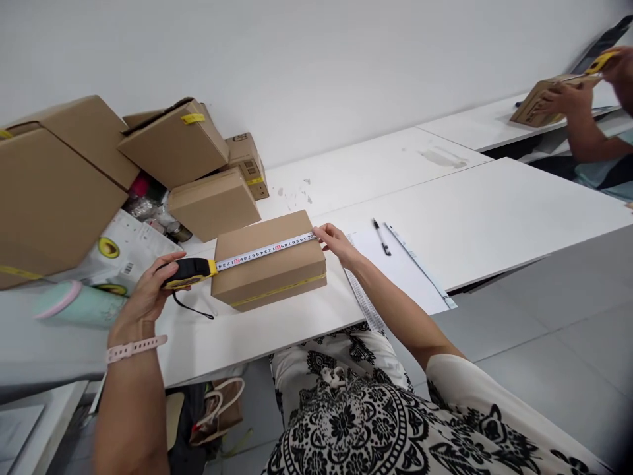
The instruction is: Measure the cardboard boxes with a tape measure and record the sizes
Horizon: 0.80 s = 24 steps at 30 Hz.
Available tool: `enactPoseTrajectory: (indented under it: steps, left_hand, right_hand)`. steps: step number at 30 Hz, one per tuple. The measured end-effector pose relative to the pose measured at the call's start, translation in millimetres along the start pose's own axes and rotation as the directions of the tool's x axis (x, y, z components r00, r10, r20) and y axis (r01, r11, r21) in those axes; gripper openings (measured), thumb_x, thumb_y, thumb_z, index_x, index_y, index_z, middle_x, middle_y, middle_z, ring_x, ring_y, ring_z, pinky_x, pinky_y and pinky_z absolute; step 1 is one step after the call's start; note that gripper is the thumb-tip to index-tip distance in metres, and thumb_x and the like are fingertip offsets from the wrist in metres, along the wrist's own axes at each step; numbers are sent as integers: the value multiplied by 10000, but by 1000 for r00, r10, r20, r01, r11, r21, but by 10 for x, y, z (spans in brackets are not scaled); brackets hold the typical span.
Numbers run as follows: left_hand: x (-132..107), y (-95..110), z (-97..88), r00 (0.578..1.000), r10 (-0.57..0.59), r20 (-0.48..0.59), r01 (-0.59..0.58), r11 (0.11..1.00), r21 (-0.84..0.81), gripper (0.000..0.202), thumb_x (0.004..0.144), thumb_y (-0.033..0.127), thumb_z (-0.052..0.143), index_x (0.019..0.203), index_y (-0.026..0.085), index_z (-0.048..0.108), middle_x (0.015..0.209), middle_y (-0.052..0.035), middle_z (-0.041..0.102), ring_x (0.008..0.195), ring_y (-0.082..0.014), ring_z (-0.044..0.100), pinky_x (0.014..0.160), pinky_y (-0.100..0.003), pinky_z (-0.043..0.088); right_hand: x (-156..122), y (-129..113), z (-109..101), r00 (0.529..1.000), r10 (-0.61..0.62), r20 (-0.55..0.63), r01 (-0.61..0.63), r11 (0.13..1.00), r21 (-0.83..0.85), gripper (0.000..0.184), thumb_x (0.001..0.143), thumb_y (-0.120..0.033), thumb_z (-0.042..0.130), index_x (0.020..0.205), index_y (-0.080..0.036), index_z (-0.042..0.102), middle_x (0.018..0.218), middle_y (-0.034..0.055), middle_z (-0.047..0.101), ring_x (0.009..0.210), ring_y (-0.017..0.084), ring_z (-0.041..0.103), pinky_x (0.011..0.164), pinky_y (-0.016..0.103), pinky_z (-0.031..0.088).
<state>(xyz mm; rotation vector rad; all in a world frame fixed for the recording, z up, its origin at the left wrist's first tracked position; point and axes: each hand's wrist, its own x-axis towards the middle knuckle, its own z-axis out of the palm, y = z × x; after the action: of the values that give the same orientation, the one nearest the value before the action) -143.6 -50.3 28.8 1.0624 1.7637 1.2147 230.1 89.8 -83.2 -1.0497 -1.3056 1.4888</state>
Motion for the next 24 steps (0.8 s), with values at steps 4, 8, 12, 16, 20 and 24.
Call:
enactPoseTrajectory:
  steps: [4,8,12,16,20,24]
  left_hand:
    - [31,3,-37,1000,-3,21,3,1000,17,674,611,546,844,1145,186,647,945,1,658,751,-151,613,553,-230,557]
    - [76,-17,-86,1000,3,28,-3,1000,14,665,634,541,826,1166,182,651,950,-19,657,757,-165,624,540,-243,564]
    - [146,-21,-209,999,33,24,-33,999,12,642,642,496,833,1191,208,663,943,-32,670,731,-166,636,529,-245,561]
    - [218,-35,-372,998,51,39,-51,999,4,656,649,490,834,1217,214,657,932,-30,669,662,-140,631,504,-229,541]
    - [264,-121,-484,999,13,44,-12,1000,-10,683,653,497,831,1238,197,648,952,-41,685,709,-161,654,519,-230,523]
    - [283,-217,-543,1000,-16,26,16,1000,-17,684,683,512,785,1260,182,626,939,-58,711,723,-184,660,545,-254,516]
  right_hand:
    - [46,36,21,999,-39,28,37,998,50,414,770,-572,710,1037,-274,601,1198,37,649,1188,226,551,981,379,450]
    - [82,72,26,979,-185,79,185,983,11,484,794,-494,712,1248,-349,625,1606,-4,374,1474,253,327,1162,433,327]
    - [109,74,82,950,-263,169,272,962,-34,400,842,-465,657,1225,-356,691,1640,-23,323,1510,269,279,1185,452,305]
    - [95,54,161,938,-265,222,284,957,-58,360,862,-442,635,1201,-351,713,1631,-8,341,1491,273,318,1166,456,331]
    - [85,41,212,949,-245,199,260,964,-57,346,848,-438,641,1164,-324,723,1633,10,333,1461,282,362,1147,462,347]
    - [97,53,230,950,-249,188,268,960,-85,334,849,-431,623,1146,-314,719,1630,15,337,1438,289,396,1133,472,355]
